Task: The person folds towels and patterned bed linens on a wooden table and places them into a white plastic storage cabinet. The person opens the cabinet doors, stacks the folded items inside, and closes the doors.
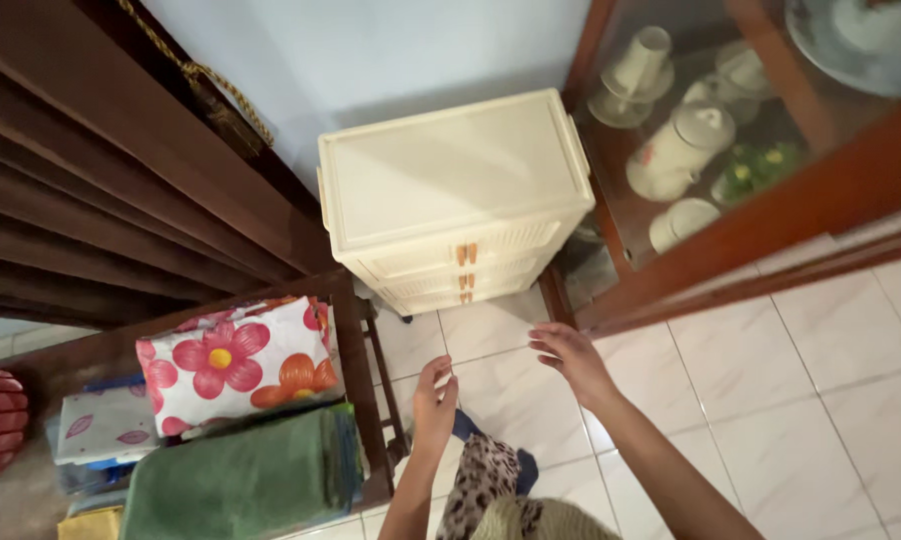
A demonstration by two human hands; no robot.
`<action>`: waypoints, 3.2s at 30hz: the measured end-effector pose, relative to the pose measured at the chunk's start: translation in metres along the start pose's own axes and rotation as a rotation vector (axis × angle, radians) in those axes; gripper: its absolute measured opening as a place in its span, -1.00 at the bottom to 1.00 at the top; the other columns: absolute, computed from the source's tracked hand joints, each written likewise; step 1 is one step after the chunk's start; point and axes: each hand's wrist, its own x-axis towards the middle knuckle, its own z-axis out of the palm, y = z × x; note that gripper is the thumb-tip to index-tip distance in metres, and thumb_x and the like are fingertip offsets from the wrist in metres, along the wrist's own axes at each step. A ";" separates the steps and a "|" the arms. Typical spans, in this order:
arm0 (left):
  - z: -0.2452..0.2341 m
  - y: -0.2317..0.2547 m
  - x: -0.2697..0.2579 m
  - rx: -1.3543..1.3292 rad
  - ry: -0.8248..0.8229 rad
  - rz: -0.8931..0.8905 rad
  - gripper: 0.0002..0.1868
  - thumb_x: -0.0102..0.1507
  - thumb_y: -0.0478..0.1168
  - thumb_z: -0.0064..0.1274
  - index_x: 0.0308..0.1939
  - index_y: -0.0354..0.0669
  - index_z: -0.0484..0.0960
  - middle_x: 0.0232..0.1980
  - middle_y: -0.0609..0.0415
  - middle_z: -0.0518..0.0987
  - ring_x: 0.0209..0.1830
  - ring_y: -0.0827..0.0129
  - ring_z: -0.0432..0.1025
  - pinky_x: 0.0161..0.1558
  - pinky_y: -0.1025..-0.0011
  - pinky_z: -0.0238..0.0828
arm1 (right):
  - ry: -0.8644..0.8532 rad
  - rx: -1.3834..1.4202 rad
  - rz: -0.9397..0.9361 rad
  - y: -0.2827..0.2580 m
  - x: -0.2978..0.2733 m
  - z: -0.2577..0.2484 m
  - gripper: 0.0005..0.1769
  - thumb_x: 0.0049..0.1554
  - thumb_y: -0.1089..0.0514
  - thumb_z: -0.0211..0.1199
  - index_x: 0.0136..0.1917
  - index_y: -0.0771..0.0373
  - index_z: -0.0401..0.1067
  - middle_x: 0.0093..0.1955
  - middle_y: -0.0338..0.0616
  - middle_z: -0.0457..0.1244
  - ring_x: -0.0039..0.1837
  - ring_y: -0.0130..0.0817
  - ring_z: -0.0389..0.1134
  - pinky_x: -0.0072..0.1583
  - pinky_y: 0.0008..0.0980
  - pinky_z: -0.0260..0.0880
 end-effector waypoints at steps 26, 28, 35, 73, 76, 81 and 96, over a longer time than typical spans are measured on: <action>0.067 -0.086 0.248 0.519 -0.037 0.433 -0.37 0.24 -0.30 0.17 0.38 -0.22 0.32 0.33 -0.28 0.40 0.19 -0.19 0.39 0.10 0.04 0.41 | 0.186 -1.054 -0.707 -0.004 0.228 0.119 -0.81 0.15 0.27 0.23 0.07 0.19 0.44 0.10 0.01 0.35 0.05 0.14 0.39 -0.02 -0.04 0.41; 0.078 -0.093 0.252 0.497 0.024 0.483 -0.42 0.26 -0.31 0.16 0.35 -0.20 0.36 0.26 -0.22 0.48 0.03 -0.15 0.47 -0.05 0.08 0.47 | 0.203 -1.071 -0.748 -0.001 0.231 0.120 -0.82 0.15 0.29 0.21 0.06 0.21 0.45 0.08 0.02 0.35 0.02 0.14 0.39 -0.05 -0.03 0.40; 0.095 -0.105 0.283 0.653 0.178 0.590 -0.61 0.24 -0.36 0.14 0.16 -0.16 0.52 -0.13 -0.03 0.56 -0.34 0.05 0.52 -0.39 0.17 0.45 | 0.237 -1.033 -0.944 0.013 0.250 0.118 -0.87 0.13 0.33 0.24 -0.01 0.25 0.45 -0.02 -0.02 0.36 -0.04 0.08 0.39 -0.09 -0.06 0.38; -0.058 -0.214 0.126 1.020 1.256 0.794 -0.55 0.25 -0.35 0.16 0.17 -0.42 0.39 0.18 -0.33 0.39 0.14 -0.08 0.37 0.00 0.12 0.44 | 0.868 -1.137 -1.184 0.176 0.163 -0.202 -0.53 0.34 0.34 0.11 0.32 0.81 0.07 0.47 0.42 0.05 0.36 -0.11 0.34 0.40 -0.42 0.35; -0.052 -0.209 0.128 0.963 0.811 0.926 -0.60 0.17 -0.36 0.17 0.09 -0.29 0.48 0.16 -0.22 0.43 0.14 -0.07 0.36 0.06 0.09 0.37 | 0.819 -1.174 -1.194 0.176 0.163 -0.176 -0.59 0.26 0.32 0.18 0.25 0.67 0.18 0.39 0.31 0.10 0.32 -0.04 0.31 0.33 -0.29 0.32; -0.041 -0.202 0.130 0.941 0.571 0.697 -0.60 0.07 -0.38 0.17 0.01 -0.12 0.58 0.17 -0.08 0.45 0.18 -0.09 0.32 0.17 0.04 0.26 | 0.717 -1.162 -1.194 0.149 0.171 -0.115 -0.73 0.23 0.28 0.25 0.17 0.40 0.32 0.25 0.11 0.16 0.30 0.00 0.22 0.28 -0.16 0.27; -0.056 -0.192 0.109 0.799 0.553 0.544 -0.64 0.16 -0.32 0.16 0.05 -0.20 0.54 0.33 -0.24 0.33 0.38 -0.24 0.21 0.36 -0.16 0.12 | 0.633 -1.237 -1.208 0.126 0.191 -0.136 -0.71 0.28 0.32 0.25 0.25 0.36 0.31 0.28 0.18 0.16 0.30 0.08 0.19 0.16 -0.17 0.27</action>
